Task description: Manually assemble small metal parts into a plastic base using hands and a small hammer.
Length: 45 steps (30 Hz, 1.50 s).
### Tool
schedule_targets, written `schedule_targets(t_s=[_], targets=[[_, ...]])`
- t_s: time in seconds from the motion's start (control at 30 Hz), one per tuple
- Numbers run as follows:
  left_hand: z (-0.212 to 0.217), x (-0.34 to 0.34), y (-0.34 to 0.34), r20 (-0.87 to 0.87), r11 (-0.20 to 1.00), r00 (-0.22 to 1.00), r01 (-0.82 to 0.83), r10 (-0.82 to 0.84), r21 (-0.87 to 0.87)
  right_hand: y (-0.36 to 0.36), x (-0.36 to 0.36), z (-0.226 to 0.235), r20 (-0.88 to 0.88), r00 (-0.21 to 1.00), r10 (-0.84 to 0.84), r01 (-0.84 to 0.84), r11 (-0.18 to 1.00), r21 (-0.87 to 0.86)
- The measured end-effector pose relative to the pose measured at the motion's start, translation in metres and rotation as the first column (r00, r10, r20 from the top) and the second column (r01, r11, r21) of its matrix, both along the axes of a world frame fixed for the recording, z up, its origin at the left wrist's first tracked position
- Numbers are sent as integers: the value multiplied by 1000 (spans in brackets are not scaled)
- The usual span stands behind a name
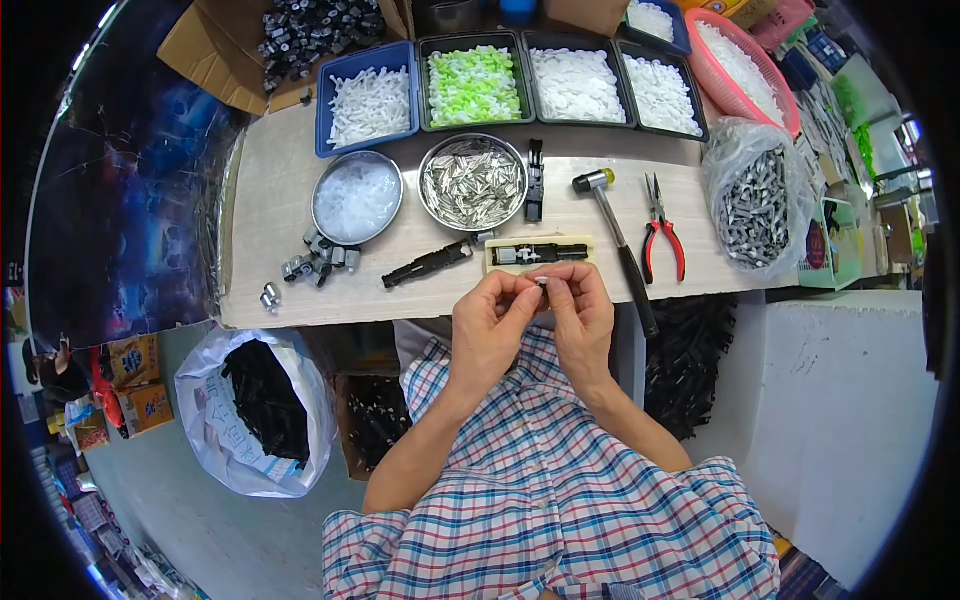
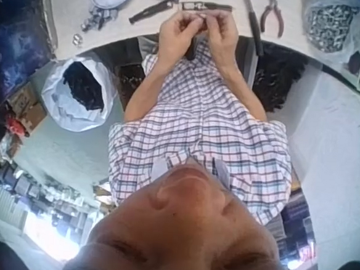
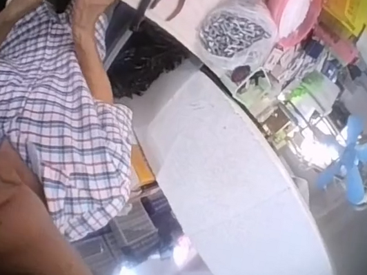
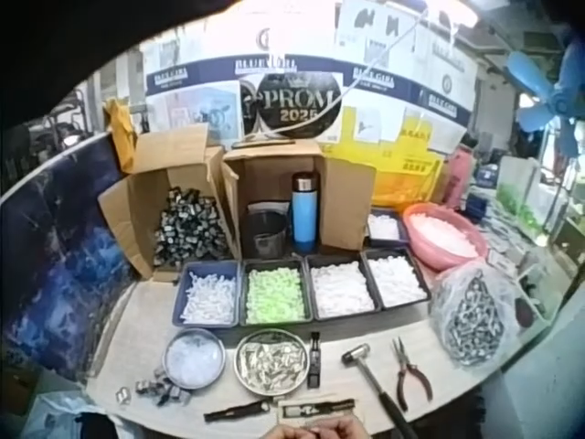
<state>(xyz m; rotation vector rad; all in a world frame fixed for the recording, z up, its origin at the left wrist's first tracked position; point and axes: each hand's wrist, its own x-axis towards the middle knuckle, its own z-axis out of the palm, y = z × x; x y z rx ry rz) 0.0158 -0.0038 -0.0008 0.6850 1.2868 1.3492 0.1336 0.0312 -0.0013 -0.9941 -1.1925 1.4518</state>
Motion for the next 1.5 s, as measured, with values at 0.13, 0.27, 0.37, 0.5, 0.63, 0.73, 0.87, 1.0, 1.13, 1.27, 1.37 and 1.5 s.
schedule_targets(t_s=[0.13, 0.27, 0.37, 0.5, 0.63, 0.73, 0.87, 1.0, 1.13, 1.27, 1.37, 1.5], targets=[[1, 4, -2, -98, 999, 995, 8, -5, 36, -1, 2, 0, 2, 1000, -3, 3, 1000, -23], [4, 3, -4, -134, 999, 991, 11, -4, 46, -3, 5, -6, 32, 999, 2, -3, 999, 46], [6, 3, -7, -97, 999, 995, 36, -33, 28, -7, 10, -15, 119, 993, -21, -3, 979, 203], [5, -5, -13, -45, 998, 997, 69, -69, 11, -2, 29, -23, 308, 950, 54, -205, 852, 482], [1, -25, -18, 33, 962, 963, 269, -268, -47, 3, 47, 0, 232, 916, 328, -377, 901, 215], [2, -31, -17, 152, 915, 914, 393, -377, -95, 6, 58, 13, 143, 847, 512, -488, 856, -172], [5, -28, -16, 266, 888, 867, 454, -422, -70, 13, 67, 10, -12, 793, 610, -599, 775, -200], [4, -27, -15, 299, 896, 862, 442, -410, -47, 15, 67, 11, -37, 774, 633, -623, 748, -229], [1, -25, -14, 236, 913, 896, 401, -376, -69, 14, 66, 8, 108, 803, 586, -560, 804, -202], [0, -23, -13, 126, 924, 922, 376, -366, -67, 15, 61, 12, 302, 820, 486, -517, 855, 29], [9, -19, -13, -53, 942, 942, 327, -331, -74, 17, 59, 12, 492, 789, 369, -514, 835, 197], [9, -9, -18, -447, 996, 892, 88, -65, 29, 30, 54, 1, 712, 701, 31, -525, 698, 486]])
